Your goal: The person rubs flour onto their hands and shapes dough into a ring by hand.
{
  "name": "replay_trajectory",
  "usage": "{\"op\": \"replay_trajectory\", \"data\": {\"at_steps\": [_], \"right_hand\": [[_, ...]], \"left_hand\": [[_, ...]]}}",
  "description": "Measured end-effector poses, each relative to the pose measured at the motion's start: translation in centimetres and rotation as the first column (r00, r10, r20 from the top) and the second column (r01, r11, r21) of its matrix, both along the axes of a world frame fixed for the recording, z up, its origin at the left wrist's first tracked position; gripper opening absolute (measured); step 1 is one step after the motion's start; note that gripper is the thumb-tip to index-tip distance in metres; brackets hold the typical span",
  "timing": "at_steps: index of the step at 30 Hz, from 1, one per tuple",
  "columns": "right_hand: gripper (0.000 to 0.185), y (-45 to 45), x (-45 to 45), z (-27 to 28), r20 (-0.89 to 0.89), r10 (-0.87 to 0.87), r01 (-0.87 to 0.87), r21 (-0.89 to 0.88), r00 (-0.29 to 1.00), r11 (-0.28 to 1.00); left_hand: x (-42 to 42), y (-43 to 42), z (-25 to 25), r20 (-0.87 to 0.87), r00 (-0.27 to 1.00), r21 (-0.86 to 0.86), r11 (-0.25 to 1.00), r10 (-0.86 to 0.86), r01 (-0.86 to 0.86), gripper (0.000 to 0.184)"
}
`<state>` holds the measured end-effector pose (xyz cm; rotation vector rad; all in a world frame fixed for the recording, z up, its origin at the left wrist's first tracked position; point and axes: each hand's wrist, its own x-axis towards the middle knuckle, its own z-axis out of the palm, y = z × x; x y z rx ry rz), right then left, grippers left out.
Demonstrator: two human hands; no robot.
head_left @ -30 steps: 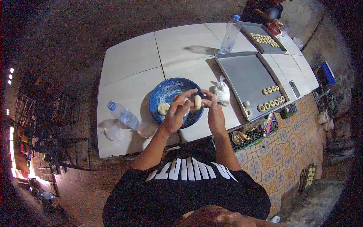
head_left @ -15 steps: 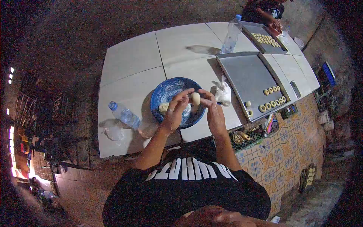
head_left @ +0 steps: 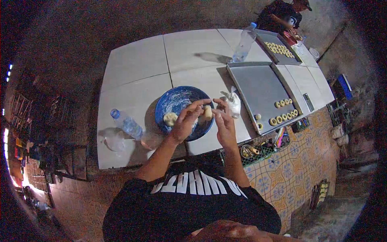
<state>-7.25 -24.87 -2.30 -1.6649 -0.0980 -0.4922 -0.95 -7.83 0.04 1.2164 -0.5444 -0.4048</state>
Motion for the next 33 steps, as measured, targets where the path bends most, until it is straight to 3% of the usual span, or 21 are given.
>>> {"op": "replay_trajectory", "data": {"at_steps": [2,3,6,7,10,11,13,14,15,16,18,19,20,23,25,26,27,29,30,31,33], "right_hand": [[0.035,-0.2,-0.3,-0.2,0.044,0.064,-0.062,-0.046,0.997,0.997],[0.038,0.1,-0.7,0.8,0.032,0.043,-0.039,-0.112,0.999,0.993],[0.044,-0.4,-0.4,1.0,0.062,0.162,-0.170,0.155,0.985,0.973],[0.049,0.0,-0.6,2.3,0.043,0.140,-0.146,0.194,0.989,0.970],[0.046,-0.3,0.2,-0.1,-0.022,0.019,-0.020,-0.025,1.000,0.999],[0.044,-0.4,0.1,-0.5,-0.018,0.055,-0.056,-0.041,0.998,0.998],[0.040,-0.1,0.0,-0.1,-0.015,0.122,-0.123,-0.074,0.992,0.990],[0.038,0.1,-0.1,0.2,-0.010,0.155,-0.154,0.064,0.988,0.986],[0.037,0.7,-0.2,1.1,-0.001,0.185,-0.181,0.200,0.983,0.963],[0.035,1.1,-0.2,1.6,0.012,0.214,-0.205,0.333,0.977,0.920],[0.034,1.0,0.2,0.5,-0.028,0.115,-0.109,0.151,0.993,0.982],[0.034,0.7,0.2,0.0,-0.039,0.074,-0.073,0.016,0.997,0.997],[0.034,0.5,0.2,-0.4,-0.044,0.033,-0.038,-0.120,0.998,0.992],[0.033,0.9,-0.3,0.6,-0.007,0.140,-0.139,0.072,0.990,0.988],[0.032,0.7,-0.3,0.6,0.004,0.203,-0.200,0.193,0.979,0.961],[0.032,0.7,-0.4,0.8,-0.008,0.132,-0.131,0.080,0.991,0.988],[0.032,1.0,-0.6,1.5,-0.012,0.061,-0.062,-0.035,0.998,0.998],[0.033,1.1,-0.7,1.9,-0.010,-0.030,0.026,-0.231,1.000,0.973],[0.033,1.3,-0.8,1.9,-0.017,-0.043,0.037,-0.258,0.999,0.966],[0.032,1.5,-0.9,1.9,-0.024,-0.057,0.048,-0.284,0.998,0.957],[0.029,1.8,-0.8,1.5,0.024,-0.056,0.060,-0.290,0.998,0.955]], "left_hand": [[-0.2,0.1,1.2,-0.138,0.988,-0.111,0.993,-0.066,0.050,0.046],[0.0,0.5,0.8,-0.115,0.991,-0.093,0.994,-0.071,0.061,0.045],[-0.2,-0.2,-0.2,0.141,0.986,0.128,0.986,0.086,-0.104,0.044],[-0.4,0.0,-0.9,0.108,0.992,0.127,0.989,0.065,-0.079,0.043],[-0.3,0.5,-0.3,0.223,0.973,0.078,0.993,0.066,-0.085,0.042],[-0.5,0.7,0.4,0.033,0.999,-0.009,0.999,0.031,-0.031,0.041],[-0.5,1.0,0.4,0.032,0.997,0.018,0.997,0.070,-0.070,0.042],[-0.6,1.1,0.3,0.031,0.996,0.031,0.996,0.087,-0.088,0.042],[-0.2,0.8,-0.5,0.224,0.963,0.083,0.982,0.147,-0.169,0.043],[-0.2,1.1,-1.3,0.216,0.967,0.121,0.979,0.136,-0.165,0.043],[-0.5,1.6,-1.5,0.195,0.974,0.196,0.968,0.117,-0.156,0.043],[-0.2,1.3,-0.9,0.216,0.972,0.072,0.992,0.090,-0.108,0.043],[0.0,1.4,-0.5,0.147,0.987,0.054,0.995,0.072,-0.080,0.042],[-0.3,1.2,0.3,-0.007,0.998,-0.015,0.998,0.059,-0.060,0.042],[-0.5,1.2,-1.7,0.087,0.988,0.163,0.976,0.131,-0.144,0.043],[-0.4,1.1,-2.8,0.140,0.977,0.247,0.950,0.161,-0.192,0.044],[-0.1,1.1,-2.3,0.090,0.989,0.278,0.951,0.114,-0.134,0.045],[-1.0,1.0,-1.2,-0.077,0.977,0.267,0.948,0.199,-0.172,0.046],[-1.3,0.9,-0.4,-0.159,0.958,0.264,0.946,0.237,-0.190,0.046],[-0.6,1.2,-1.3,-0.149,0.979,0.140,0.983,0.141,-0.120,0.046],[-0.4,1.3,-0.8,-0.286,0.951,0.082,0.992,0.117,-0.098,0.045]]}}
